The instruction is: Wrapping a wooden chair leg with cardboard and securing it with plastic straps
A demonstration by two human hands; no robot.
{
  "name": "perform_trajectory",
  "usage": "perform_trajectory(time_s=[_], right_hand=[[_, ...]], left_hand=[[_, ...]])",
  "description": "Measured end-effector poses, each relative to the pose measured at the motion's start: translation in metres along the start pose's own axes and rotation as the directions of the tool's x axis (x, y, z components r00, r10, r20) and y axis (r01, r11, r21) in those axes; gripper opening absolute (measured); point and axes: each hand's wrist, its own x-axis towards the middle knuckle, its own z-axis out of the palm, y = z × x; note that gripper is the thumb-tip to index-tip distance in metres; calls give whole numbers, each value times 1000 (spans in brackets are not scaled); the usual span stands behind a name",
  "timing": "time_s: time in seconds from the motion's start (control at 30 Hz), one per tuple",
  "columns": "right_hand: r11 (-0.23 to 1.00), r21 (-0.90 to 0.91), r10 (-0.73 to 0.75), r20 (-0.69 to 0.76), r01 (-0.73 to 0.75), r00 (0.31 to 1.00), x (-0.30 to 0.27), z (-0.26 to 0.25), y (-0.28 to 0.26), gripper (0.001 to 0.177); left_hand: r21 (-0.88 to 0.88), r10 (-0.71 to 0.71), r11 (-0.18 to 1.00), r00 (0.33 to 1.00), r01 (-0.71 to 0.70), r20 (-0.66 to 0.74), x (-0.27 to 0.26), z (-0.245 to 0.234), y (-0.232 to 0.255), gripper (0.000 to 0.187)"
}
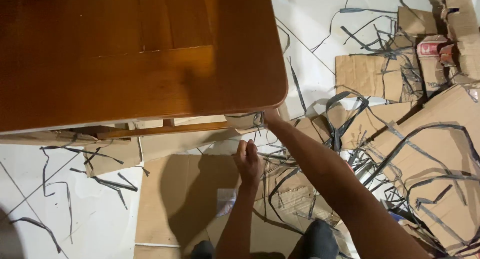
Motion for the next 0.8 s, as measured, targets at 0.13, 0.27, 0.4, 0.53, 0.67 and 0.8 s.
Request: perform_trajectory(time_s=[0.13, 0.27, 0.4, 0.53, 0.67, 0.8], right_hand=[[968, -235, -72, 57, 84, 996, 7, -20, -1, 17], [876, -452, -118, 142, 171, 983, 5, -36, 8, 21], [767, -591, -155, 207, 250, 966, -8, -41, 4, 24], [636, -688, -179, 310, 350, 934, -70, -43, -22, 16], [706, -564, -238, 381, 428, 893, -114, -46, -32, 17], [890, -387, -129, 292, 241, 948, -144, -37, -53, 13]], left_hand=[[-106, -43, 994, 999, 41, -17, -1, -3, 22, 37], [44, 34, 998, 997, -37, 68, 9, -31, 72, 36], [-65, -170, 982, 977, 180, 132, 12, -45, 129, 37], [-181, -228, 954, 970, 239, 79, 9, -31, 106, 36], [-454, -334, 836, 942, 308, 25, 1, -22, 116, 33], [-429, -434, 809, 901, 401, 24, -4, -17, 98, 27]])
